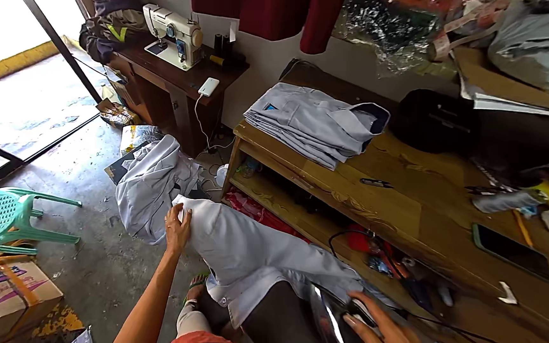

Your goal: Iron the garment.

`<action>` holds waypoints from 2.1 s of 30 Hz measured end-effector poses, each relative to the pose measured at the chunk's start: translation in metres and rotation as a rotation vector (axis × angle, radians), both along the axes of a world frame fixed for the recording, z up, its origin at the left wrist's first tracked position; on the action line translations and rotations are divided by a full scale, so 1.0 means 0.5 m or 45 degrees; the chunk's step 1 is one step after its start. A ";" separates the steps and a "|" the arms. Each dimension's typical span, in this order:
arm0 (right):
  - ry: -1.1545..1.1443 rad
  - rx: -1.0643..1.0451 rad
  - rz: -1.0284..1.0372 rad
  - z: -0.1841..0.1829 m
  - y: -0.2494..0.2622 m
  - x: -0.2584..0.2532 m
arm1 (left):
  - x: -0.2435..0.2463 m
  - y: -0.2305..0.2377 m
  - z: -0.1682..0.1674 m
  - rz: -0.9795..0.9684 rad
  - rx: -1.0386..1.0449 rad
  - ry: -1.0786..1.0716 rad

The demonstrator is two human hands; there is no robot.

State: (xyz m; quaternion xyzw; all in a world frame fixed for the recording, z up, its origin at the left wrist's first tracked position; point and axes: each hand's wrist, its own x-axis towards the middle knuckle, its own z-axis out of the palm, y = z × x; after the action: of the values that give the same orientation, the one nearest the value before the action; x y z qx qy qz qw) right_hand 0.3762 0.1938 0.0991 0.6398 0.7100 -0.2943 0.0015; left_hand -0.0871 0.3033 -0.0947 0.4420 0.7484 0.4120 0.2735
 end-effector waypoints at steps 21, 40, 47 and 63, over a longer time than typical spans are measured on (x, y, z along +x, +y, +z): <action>-0.167 0.059 0.863 -0.091 0.296 -0.526 | -0.049 0.012 0.041 -0.330 0.119 -0.002; -0.251 -0.028 0.175 -0.092 0.360 -0.507 | -0.029 0.059 0.046 -0.660 -0.347 -0.043; -0.183 -0.052 0.376 -0.096 0.377 -0.497 | -0.037 0.059 0.042 -0.649 -0.325 -0.119; -0.236 -0.025 0.411 -0.082 0.348 -0.512 | -0.029 0.061 0.067 -0.718 -0.464 -0.003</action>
State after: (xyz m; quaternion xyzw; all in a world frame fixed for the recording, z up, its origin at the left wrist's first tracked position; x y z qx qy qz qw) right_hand 0.1204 0.3676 0.0582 0.5420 0.7972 -0.2370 0.1204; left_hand -0.1014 0.3340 -0.0610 0.5749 0.6577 0.1802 0.4522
